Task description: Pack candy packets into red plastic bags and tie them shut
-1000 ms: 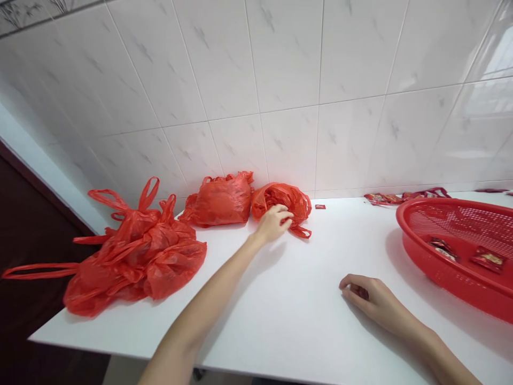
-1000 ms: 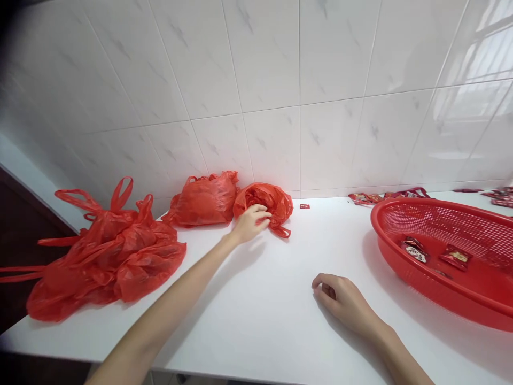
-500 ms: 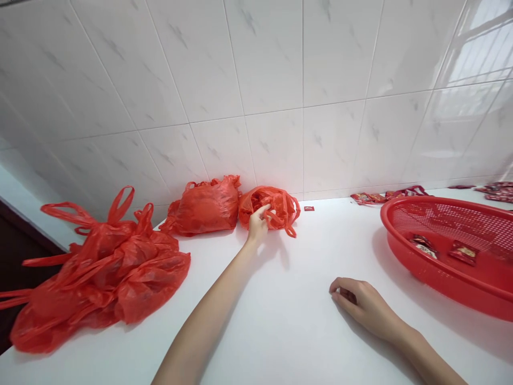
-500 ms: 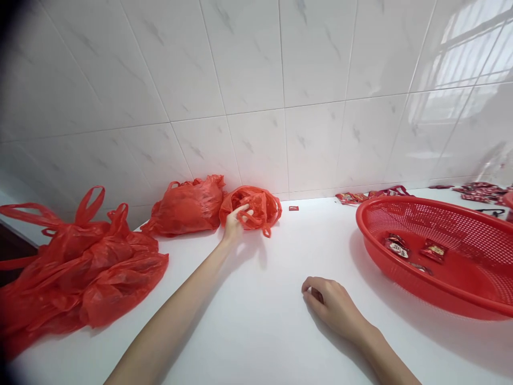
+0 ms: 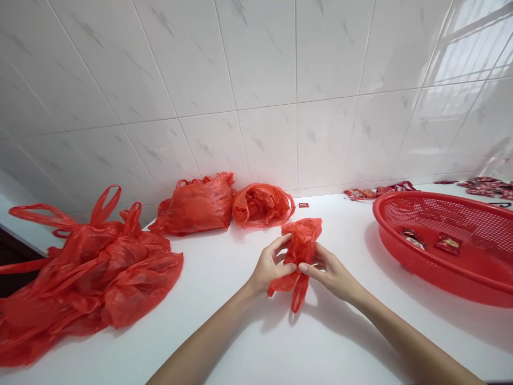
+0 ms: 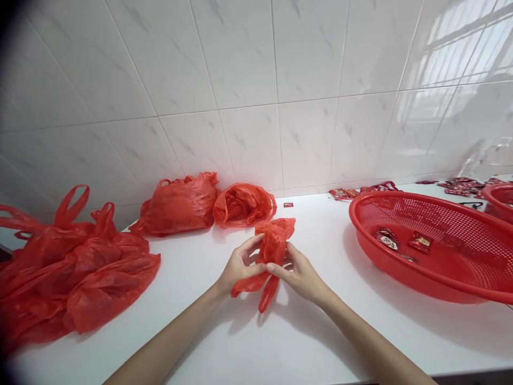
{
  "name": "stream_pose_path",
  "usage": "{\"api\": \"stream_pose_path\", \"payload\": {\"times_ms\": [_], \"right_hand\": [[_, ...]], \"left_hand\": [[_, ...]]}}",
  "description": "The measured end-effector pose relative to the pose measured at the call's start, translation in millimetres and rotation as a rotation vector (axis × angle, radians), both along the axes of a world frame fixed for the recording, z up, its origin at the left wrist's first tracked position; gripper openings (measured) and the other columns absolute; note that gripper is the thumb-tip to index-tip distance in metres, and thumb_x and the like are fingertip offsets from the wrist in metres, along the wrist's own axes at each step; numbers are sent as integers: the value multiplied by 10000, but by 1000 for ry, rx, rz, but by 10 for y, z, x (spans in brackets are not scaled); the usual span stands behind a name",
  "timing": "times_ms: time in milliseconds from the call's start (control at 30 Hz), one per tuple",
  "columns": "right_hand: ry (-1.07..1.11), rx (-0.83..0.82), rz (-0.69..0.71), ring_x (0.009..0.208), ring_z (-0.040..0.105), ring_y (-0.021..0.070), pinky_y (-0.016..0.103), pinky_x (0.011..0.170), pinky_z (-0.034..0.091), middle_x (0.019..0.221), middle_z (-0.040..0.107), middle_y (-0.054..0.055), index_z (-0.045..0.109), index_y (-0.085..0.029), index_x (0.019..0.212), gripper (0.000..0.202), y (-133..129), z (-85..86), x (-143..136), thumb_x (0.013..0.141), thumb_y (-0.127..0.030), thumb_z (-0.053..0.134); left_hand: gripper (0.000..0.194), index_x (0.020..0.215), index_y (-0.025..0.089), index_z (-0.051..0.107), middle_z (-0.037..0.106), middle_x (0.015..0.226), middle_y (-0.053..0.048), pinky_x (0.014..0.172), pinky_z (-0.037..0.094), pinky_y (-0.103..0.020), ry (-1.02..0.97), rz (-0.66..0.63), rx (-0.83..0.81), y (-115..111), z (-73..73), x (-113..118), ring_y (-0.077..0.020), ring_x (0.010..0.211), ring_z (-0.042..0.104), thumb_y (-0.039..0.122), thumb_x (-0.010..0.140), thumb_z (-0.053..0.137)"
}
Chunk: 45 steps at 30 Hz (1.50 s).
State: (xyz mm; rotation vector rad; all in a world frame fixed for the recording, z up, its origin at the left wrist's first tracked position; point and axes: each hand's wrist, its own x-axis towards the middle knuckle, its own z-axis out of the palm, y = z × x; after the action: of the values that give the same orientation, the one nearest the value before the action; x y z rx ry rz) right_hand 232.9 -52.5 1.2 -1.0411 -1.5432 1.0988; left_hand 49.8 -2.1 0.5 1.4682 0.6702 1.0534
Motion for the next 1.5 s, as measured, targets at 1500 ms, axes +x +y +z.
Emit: {"api": "stream_pose_path", "payload": {"times_ms": [1500], "right_hand": [[388, -52, -457, 624, 523, 147, 279, 600, 436, 677, 603, -16, 572, -223, 709, 421, 229, -35, 258, 642, -571, 799]], "left_hand": [[251, 889, 202, 635, 708, 883, -28, 818, 489, -290, -33, 514, -130, 561, -137, -679, -183, 867, 661, 211, 639, 662]]}}
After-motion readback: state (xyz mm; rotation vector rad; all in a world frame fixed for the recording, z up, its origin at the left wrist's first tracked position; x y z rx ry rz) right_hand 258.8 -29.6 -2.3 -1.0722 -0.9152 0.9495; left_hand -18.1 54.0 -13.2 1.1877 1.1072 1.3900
